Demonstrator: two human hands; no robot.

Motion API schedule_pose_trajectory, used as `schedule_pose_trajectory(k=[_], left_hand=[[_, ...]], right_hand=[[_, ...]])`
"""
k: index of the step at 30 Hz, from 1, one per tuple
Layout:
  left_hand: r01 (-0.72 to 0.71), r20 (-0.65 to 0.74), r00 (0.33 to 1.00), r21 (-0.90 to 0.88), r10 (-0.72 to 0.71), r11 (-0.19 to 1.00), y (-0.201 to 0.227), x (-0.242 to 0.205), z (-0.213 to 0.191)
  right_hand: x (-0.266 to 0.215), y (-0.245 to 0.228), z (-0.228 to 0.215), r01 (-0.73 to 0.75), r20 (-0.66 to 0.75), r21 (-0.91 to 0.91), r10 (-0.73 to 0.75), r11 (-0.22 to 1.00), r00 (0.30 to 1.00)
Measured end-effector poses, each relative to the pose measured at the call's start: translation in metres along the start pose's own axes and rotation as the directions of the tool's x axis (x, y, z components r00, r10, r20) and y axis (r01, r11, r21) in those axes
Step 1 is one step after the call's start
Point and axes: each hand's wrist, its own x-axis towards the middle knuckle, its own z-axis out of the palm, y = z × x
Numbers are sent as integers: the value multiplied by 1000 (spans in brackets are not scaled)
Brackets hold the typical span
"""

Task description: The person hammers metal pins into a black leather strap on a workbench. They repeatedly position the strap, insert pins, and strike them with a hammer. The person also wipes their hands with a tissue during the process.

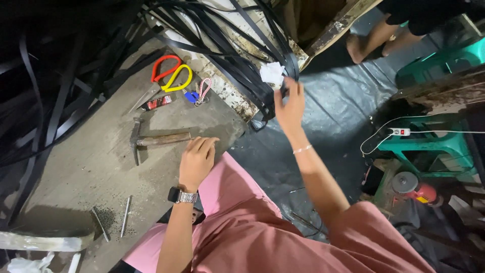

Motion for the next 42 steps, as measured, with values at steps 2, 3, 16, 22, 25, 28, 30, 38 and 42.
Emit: schedule_pose_trajectory(k=[2,3,16,22,25,28,30,38,42], left_hand=[[13,7,1000,1,-13,1000,0,0,0],[11,5,1000,1,-11,1000,1,0,0],[210,-2,976,-267,-218,941,27,13,-7],[268,-1,959,-323,-283,908,33,4,-10],[291,-62,937,-400,-343,869,42,11,-14],[267,-135,919,-478,-371,837,60,34,-29],[238,-173,909,-529,-378,815,76,46,-41],[485,-21,663,-749,-748,451,97,37,-84],[486,-6,592,-795,-806,363,110,27,-103]], right_hand=[[26,8,3,-30,117,58,24,998,993],[26,24,11,-29,114,57,22,998,993],[35,47,26,-84,197,-21,86,996,977],[43,33,21,-41,125,23,37,999,991],[41,-24,-5,-303,175,366,255,880,951],[26,-73,-25,-459,265,556,376,693,888],[18,-106,-40,-494,298,581,396,647,868],[-11,-178,-64,-383,359,685,170,620,918],[-23,-202,-55,-511,457,790,230,338,859]])
